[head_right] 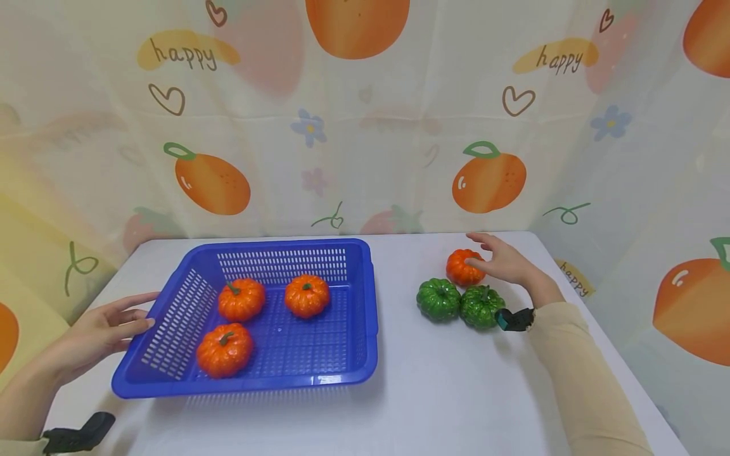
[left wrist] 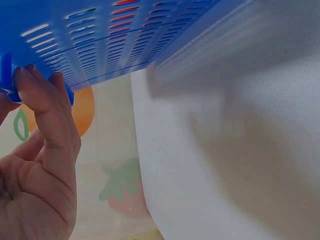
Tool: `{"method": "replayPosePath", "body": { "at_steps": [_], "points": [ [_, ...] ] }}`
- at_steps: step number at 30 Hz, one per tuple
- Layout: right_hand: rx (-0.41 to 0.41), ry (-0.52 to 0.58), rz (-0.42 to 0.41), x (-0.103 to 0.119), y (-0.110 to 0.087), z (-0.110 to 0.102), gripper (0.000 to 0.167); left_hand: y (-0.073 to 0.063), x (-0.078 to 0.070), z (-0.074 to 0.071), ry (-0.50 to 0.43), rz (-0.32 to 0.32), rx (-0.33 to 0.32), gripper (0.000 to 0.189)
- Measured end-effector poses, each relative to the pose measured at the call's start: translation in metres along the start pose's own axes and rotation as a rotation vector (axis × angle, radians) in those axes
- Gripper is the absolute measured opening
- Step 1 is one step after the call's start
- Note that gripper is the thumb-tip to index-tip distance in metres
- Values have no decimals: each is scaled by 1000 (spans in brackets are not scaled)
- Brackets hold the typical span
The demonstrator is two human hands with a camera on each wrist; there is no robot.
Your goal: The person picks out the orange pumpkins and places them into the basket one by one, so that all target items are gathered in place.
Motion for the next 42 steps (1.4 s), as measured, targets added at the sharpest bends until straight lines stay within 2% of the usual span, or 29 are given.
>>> {"method": "replayPosePath", "body": {
  "at_steps": [9,32,42],
  "points": [
    [46,-32,70,-15,0,2,71,0,0,1,-3,-3,2,70],
    [216,-31,102,-22,10,9,79,1,0,2,3,-6,-1,68],
    [228,-25,137,-26,17,16,82,0,0,1,6,-11,-7,69]
  ]
}}
Point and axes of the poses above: each hand's wrist, its own y-axis towards the middle knuckle, its own z-axis out of the palm, x = y × z, the point moved 2 cm from there along y, towards the middle knuckle, and after that the axes turned 5 degrees about -x, right-handed, at the moved point
